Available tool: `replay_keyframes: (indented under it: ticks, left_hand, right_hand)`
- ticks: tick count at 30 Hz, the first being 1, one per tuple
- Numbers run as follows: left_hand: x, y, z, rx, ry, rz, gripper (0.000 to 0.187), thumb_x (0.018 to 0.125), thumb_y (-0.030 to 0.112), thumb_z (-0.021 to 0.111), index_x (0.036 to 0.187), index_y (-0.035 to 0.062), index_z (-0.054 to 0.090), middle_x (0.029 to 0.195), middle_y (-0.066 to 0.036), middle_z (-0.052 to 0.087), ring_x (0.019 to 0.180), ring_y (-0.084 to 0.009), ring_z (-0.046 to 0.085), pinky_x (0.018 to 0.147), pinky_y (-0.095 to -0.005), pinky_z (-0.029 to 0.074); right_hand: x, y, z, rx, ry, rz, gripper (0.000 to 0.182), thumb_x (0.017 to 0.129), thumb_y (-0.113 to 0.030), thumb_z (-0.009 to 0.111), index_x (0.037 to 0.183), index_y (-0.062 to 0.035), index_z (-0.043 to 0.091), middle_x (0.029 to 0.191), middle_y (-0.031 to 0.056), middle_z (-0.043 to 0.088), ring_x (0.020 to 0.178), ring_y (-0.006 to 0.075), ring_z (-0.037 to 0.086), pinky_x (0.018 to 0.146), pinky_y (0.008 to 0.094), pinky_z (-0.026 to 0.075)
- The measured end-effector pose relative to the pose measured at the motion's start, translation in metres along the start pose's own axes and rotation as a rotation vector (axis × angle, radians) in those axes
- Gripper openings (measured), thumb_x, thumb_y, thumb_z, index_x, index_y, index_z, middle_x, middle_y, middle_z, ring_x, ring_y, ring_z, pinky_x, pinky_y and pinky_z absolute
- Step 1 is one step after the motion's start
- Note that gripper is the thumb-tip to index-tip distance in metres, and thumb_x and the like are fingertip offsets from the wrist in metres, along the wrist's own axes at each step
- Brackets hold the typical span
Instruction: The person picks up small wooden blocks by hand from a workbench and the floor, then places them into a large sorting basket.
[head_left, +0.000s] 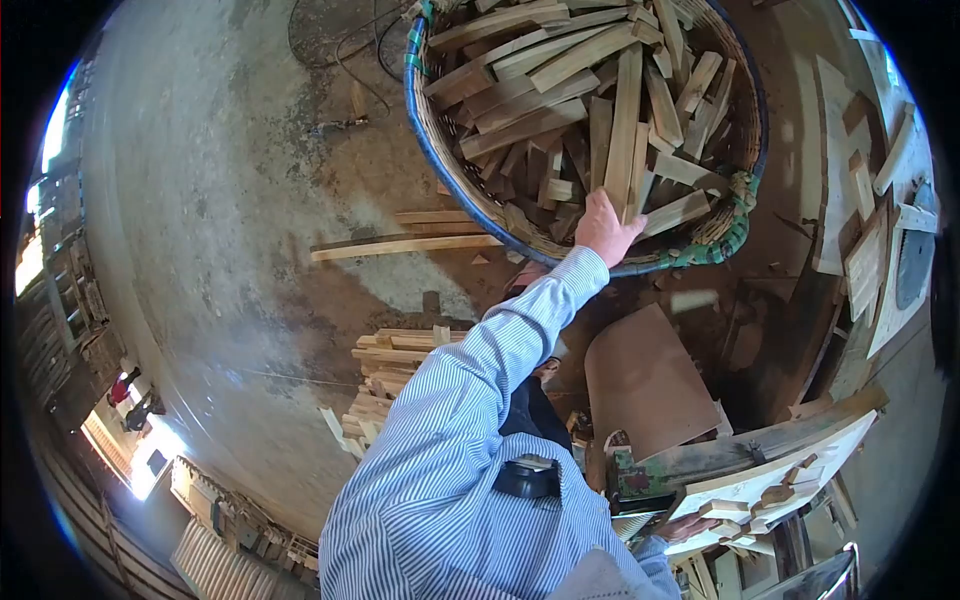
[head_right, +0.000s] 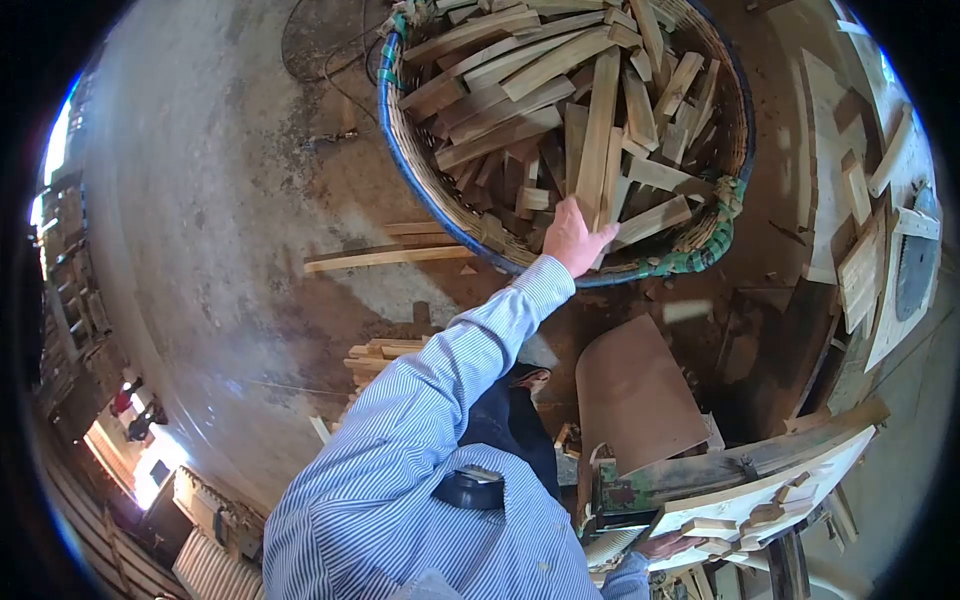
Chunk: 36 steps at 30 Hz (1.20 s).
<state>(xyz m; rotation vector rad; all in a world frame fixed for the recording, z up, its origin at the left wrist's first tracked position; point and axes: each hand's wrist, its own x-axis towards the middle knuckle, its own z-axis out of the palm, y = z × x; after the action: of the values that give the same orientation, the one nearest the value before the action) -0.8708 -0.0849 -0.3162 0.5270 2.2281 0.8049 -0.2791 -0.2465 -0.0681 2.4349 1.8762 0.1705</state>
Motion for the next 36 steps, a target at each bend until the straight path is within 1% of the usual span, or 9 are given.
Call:
replay_keyframes:
  ticks: [3, 4, 9, 11, 13, 16, 23, 27, 36]
  left_hand:
    - [0.011, -0.001, -0.031, 0.305, -0.299, 0.0, 0.068, 0.088, 0.059, 0.058, 0.112, -0.0051, 0.063, 0.114, -0.027, 0.06, 0.108, -0.0386, 0.06, 0.091, -0.0462, 0.05]
    - [0.014, -0.004, -0.045, 0.17, -0.208, -0.048, 0.061, 0.089, 0.056, 0.059, 0.103, -0.0031, 0.068, 0.109, -0.025, 0.061, 0.104, -0.037, 0.062, 0.089, -0.0469, 0.05]
    - [0.087, -0.091, -0.093, 0.38, 0.466, 0.191, 0.06, 0.077, 0.03, 0.078, 0.124, 0.0024, 0.053, 0.125, -0.021, 0.052, 0.118, -0.0388, 0.05, 0.102, -0.044, 0.042]
    - [0.114, -0.11, -0.118, 0.418, 0.425, 0.053, 0.08, 0.069, 0.036, 0.084, 0.13, 0.0013, 0.045, 0.13, -0.023, 0.05, 0.123, -0.0404, 0.047, 0.106, -0.0448, 0.04]
    - [0.133, -0.121, -0.134, 0.406, 0.157, -0.072, 0.088, 0.068, 0.039, 0.086, 0.133, 0.0012, 0.041, 0.129, -0.023, 0.054, 0.12, -0.0407, 0.051, 0.106, -0.0454, 0.04]
    - [0.133, -0.125, -0.132, 0.6, 0.095, -0.103, 0.087, 0.071, 0.039, 0.084, 0.135, 0.0021, 0.038, 0.127, -0.021, 0.057, 0.118, -0.0387, 0.053, 0.103, -0.047, 0.041]
    - [0.124, -0.12, -0.112, 0.791, 0.156, -0.077, 0.077, 0.073, 0.034, 0.084, 0.129, 0.0033, 0.041, 0.124, -0.019, 0.058, 0.119, -0.0362, 0.054, 0.098, -0.0484, 0.045]
    - [0.131, -0.129, -0.117, 0.518, 0.108, -0.117, 0.075, 0.069, 0.03, 0.087, 0.124, 0.0044, 0.042, 0.132, -0.02, 0.051, 0.121, -0.0373, 0.052, 0.098, -0.0484, 0.048]
    - [0.122, -0.117, -0.086, 0.575, 0.169, -0.223, 0.075, 0.07, 0.034, 0.086, 0.128, 0.0101, 0.045, 0.13, -0.012, 0.052, 0.119, -0.0355, 0.055, 0.094, -0.0531, 0.047]
  right_hand:
    - [0.0, -0.001, 0.001, 0.021, 0.01, -0.001, 0.085, 0.098, -0.064, 0.026, 0.153, 0.0012, 0.022, 0.157, 0.0269, 0.022, 0.144, 0.041, 0.024, 0.118, 0.0473, 0.022]
    - [0.001, 0.0, 0.002, 0.019, 0.013, 0.002, 0.085, 0.098, -0.064, 0.026, 0.153, 0.0012, 0.022, 0.157, 0.0269, 0.022, 0.144, 0.041, 0.024, 0.118, 0.0473, 0.022]
    - [0.002, 0.002, 0.001, 0.013, -0.014, 0.045, 0.096, 0.092, -0.075, 0.021, 0.154, -0.0015, 0.022, 0.155, 0.0282, 0.024, 0.144, 0.0434, 0.025, 0.117, 0.0515, 0.024]
    - [-0.001, 0.0, 0.003, 0.056, 0.016, 0.054, 0.096, 0.091, -0.076, 0.022, 0.154, -0.0024, 0.023, 0.156, 0.0268, 0.023, 0.144, 0.0426, 0.025, 0.117, 0.0511, 0.025]
    - [0.0, -0.001, 0.002, 0.071, 0.018, 0.054, 0.096, 0.091, -0.076, 0.024, 0.154, -0.0029, 0.025, 0.157, 0.0263, 0.023, 0.144, 0.0422, 0.025, 0.117, 0.0505, 0.025]
    - [0.0, -0.006, 0.001, 0.102, 0.027, 0.049, 0.095, 0.092, -0.075, 0.025, 0.153, -0.0028, 0.025, 0.157, 0.0261, 0.024, 0.144, 0.0415, 0.025, 0.117, 0.0502, 0.025]
    - [-0.002, -0.011, -0.002, 0.148, 0.031, 0.051, 0.093, 0.093, -0.072, 0.028, 0.152, -0.0004, 0.026, 0.157, 0.0266, 0.022, 0.144, 0.042, 0.024, 0.117, 0.0507, 0.026]
    - [-0.004, -0.011, -0.001, 0.154, 0.018, 0.087, 0.093, 0.093, -0.072, 0.027, 0.152, -0.0008, 0.026, 0.157, 0.027, 0.023, 0.144, 0.0421, 0.024, 0.116, 0.0516, 0.025]
    - [-0.001, -0.005, 0.001, 0.064, 0.01, 0.073, 0.1, 0.089, -0.08, 0.022, 0.153, -0.0029, 0.026, 0.156, 0.0263, 0.024, 0.144, 0.0416, 0.024, 0.118, 0.0528, 0.023]
